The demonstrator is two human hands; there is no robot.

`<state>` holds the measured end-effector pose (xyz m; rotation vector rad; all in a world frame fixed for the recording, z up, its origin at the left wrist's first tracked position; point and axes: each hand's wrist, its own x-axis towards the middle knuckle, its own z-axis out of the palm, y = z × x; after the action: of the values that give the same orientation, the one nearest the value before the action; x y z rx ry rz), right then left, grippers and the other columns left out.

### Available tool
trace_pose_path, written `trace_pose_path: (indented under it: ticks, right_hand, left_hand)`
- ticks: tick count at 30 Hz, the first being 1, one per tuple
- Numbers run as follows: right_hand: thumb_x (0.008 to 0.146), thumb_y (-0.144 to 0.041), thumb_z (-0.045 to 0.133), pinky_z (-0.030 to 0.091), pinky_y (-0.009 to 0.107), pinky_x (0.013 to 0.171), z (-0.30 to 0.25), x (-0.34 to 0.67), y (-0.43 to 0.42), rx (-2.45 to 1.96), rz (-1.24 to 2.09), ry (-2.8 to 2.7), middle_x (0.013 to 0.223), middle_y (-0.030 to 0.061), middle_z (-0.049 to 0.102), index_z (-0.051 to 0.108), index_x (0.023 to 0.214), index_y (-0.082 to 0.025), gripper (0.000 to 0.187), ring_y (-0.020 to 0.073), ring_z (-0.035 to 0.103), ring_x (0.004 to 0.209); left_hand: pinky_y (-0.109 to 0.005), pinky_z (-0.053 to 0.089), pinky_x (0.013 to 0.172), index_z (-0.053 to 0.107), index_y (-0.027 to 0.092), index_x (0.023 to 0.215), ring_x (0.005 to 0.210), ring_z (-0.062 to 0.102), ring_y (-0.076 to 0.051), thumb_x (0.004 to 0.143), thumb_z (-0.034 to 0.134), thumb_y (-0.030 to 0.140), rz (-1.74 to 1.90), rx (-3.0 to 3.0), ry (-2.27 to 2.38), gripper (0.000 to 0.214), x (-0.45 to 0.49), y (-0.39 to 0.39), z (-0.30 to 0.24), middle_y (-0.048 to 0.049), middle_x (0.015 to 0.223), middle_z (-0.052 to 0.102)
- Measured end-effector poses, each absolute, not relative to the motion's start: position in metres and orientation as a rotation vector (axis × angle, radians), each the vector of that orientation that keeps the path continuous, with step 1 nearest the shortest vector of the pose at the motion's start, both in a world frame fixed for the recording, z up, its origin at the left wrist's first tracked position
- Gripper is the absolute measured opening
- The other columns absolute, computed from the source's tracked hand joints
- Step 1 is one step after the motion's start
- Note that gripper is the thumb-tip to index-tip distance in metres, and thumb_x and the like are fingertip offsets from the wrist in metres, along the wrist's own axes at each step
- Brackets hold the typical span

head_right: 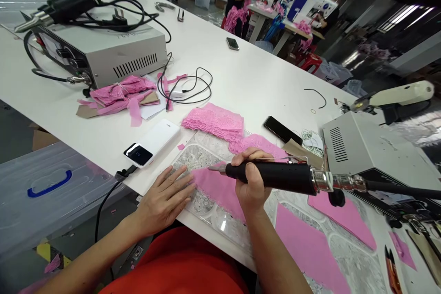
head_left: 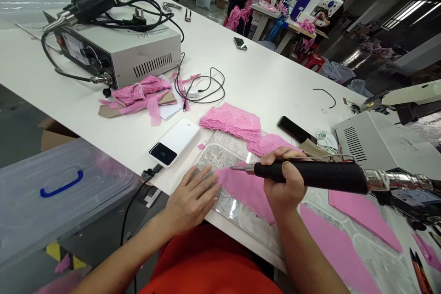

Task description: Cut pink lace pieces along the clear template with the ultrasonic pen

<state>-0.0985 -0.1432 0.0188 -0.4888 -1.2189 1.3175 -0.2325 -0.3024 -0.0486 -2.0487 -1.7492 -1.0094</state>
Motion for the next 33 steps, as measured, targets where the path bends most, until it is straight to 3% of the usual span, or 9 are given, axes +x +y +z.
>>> trace_pose_path:
  ticks: [33]
  right_hand:
    - [0.069,-0.023,0.058,0.047,0.028,0.056,0.028,-0.082,-0.125,-0.556,1.219,-1.169,0.078,-0.0032,0.05,0.053,0.075,-0.02,0.008,0.0081,0.052,0.057]
  left_hand:
    - [-0.052,0.03,0.115,0.062,0.013,0.118,0.132,0.047,-0.029,0.092,0.053,0.015,-1.01,-2.086,-1.728,0.027,-0.224,-0.292,-0.04,-0.0098,0.124,0.065]
